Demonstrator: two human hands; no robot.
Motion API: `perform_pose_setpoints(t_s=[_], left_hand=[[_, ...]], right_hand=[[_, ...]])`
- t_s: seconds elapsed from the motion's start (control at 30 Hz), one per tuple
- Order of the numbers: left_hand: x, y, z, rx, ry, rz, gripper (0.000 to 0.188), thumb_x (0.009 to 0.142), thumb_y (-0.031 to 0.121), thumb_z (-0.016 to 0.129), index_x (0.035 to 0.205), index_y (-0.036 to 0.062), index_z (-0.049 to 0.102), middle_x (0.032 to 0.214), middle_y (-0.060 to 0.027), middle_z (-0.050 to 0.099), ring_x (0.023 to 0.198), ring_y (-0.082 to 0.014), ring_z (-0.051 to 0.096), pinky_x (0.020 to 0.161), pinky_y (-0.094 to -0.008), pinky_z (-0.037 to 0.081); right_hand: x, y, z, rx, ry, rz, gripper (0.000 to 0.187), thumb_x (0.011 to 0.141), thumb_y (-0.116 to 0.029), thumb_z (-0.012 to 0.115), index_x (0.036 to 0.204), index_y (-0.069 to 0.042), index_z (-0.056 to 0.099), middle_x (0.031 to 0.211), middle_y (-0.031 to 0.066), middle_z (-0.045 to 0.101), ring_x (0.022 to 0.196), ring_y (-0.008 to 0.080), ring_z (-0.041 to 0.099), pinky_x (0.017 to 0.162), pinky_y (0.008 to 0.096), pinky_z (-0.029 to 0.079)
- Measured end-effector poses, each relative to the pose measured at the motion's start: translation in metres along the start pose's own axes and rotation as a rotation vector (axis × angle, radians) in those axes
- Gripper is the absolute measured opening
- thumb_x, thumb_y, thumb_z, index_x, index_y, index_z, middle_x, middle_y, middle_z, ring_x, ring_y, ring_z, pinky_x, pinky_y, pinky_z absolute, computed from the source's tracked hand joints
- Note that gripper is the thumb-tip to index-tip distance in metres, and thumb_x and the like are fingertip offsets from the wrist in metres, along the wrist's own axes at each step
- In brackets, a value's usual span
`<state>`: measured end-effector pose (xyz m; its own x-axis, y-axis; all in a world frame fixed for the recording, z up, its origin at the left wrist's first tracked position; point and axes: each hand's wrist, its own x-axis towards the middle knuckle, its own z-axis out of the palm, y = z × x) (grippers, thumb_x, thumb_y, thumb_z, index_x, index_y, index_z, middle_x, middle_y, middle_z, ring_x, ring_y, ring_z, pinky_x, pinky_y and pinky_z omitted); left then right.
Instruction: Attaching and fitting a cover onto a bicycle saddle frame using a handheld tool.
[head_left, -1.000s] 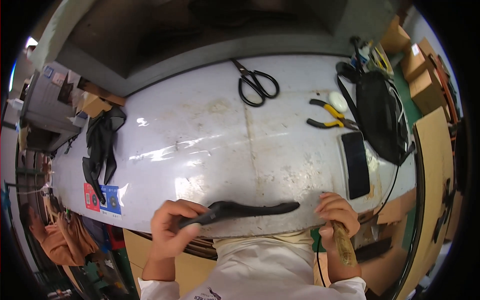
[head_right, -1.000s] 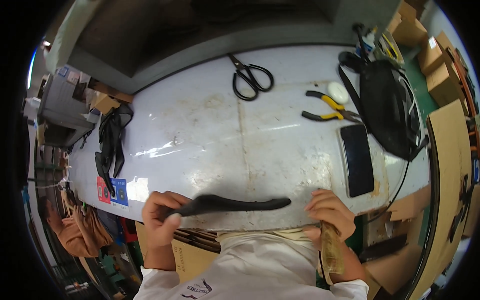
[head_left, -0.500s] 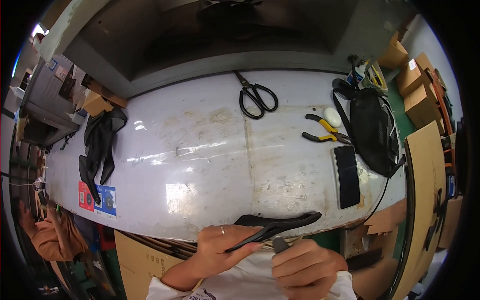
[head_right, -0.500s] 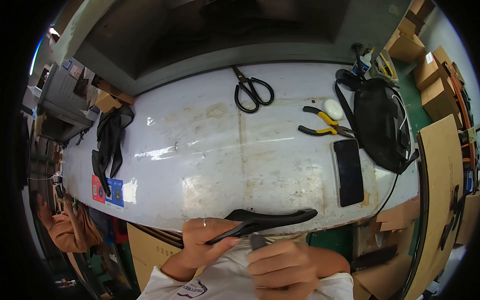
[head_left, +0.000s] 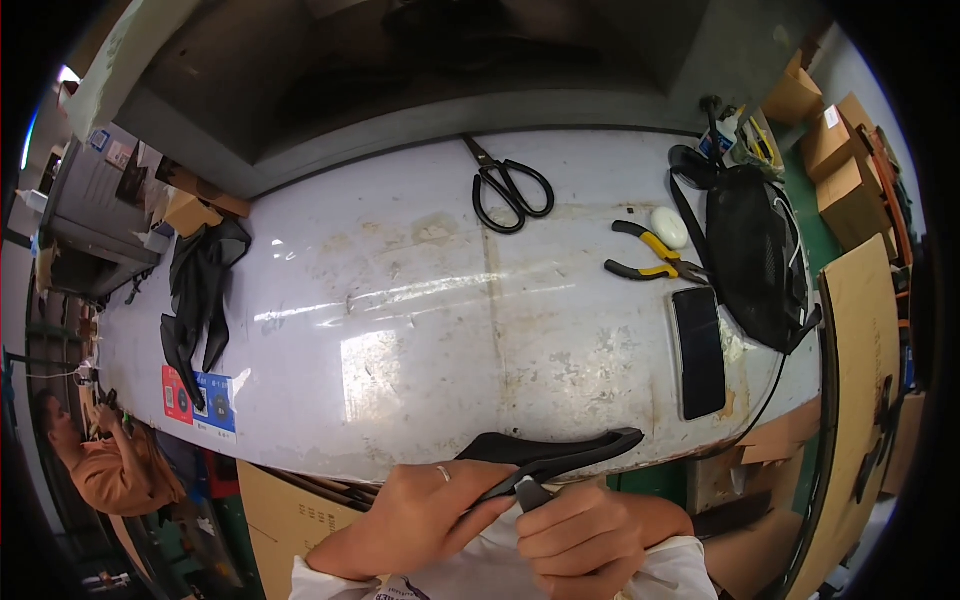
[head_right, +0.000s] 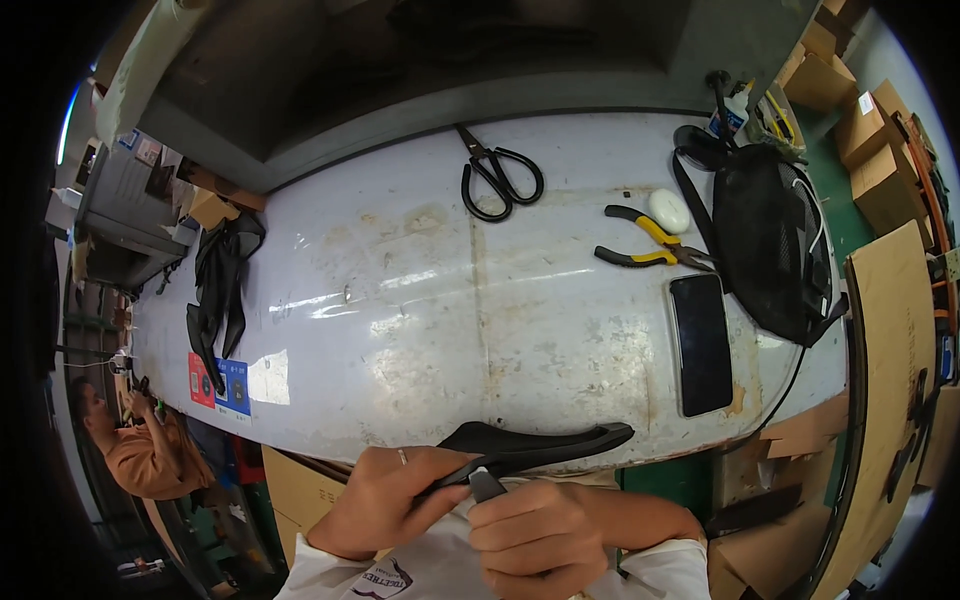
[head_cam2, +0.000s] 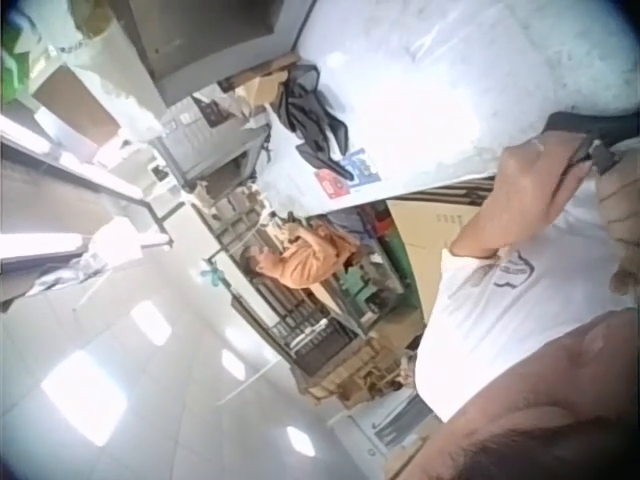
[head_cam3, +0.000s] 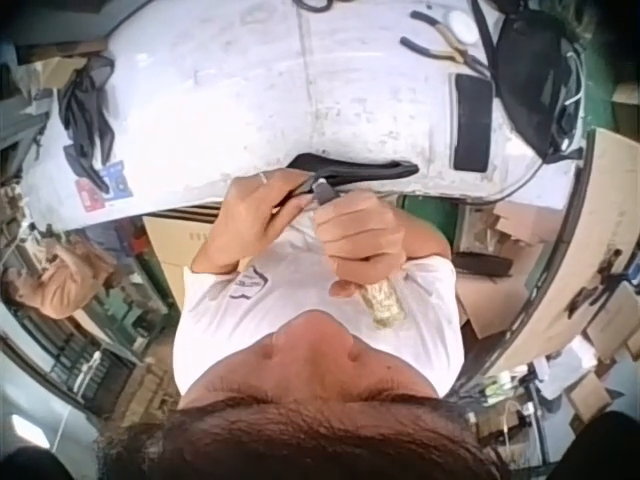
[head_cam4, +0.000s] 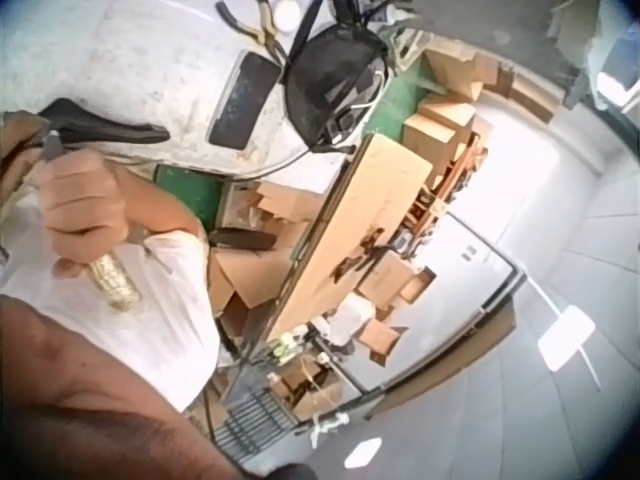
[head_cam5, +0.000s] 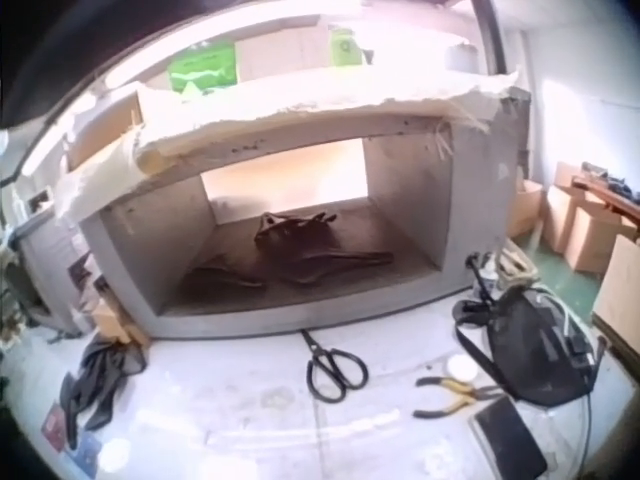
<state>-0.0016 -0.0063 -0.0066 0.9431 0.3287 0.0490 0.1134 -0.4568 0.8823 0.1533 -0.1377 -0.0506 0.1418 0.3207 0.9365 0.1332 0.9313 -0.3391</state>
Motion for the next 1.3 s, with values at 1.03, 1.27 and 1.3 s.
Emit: perform_pose_setpoints(t_s=[1.03, 1.27, 1.3], left_hand=[[-0.014, 0.007, -0.029, 0.304, -0.159, -0.333, 0.032, 0.096, 0.02, 0.078, 0.123, 0.0028, 0.075, 0.067, -0.0137, 0.068, 0.055, -0.0322, 0.065, 0.055, -0.0386, 0.052], [0.002, 0.0, -0.029, 0.167, -0.155, -0.254, 0.036, 0.096, 0.017, 0.076, 0.129, 0.0028, 0.075, 0.071, -0.0168, 0.069, 0.056, -0.0322, 0.065, 0.056, -0.0386, 0.051], [0.004, -0.002, -0.029, 0.003, -0.141, -0.265, 0.036, 0.095, 0.014, 0.076, 0.13, 0.0045, 0.076, 0.066, -0.0177, 0.066, 0.053, -0.0305, 0.063, 0.055, -0.0371, 0.049]], right_hand=[[0.014, -0.009, -0.001, 0.069, 0.036, 0.14, 0.036, 0.101, -0.027, 0.077, 0.085, 0.003, 0.064, 0.085, 0.0155, 0.066, 0.07, 0.0313, 0.066, 0.066, 0.0465, 0.06], [0.005, 0.006, 0.015, 0.015, -0.011, 0.087, 0.026, 0.098, -0.018, 0.078, 0.088, 0.003, 0.066, 0.087, 0.0161, 0.068, 0.074, 0.0315, 0.067, 0.075, 0.05, 0.063], [-0.001, 0.006, 0.019, 0.034, 0.016, 0.074, 0.023, 0.097, -0.015, 0.076, 0.087, 0.003, 0.065, 0.086, 0.0162, 0.068, 0.073, 0.0314, 0.068, 0.074, 0.0501, 0.063]])
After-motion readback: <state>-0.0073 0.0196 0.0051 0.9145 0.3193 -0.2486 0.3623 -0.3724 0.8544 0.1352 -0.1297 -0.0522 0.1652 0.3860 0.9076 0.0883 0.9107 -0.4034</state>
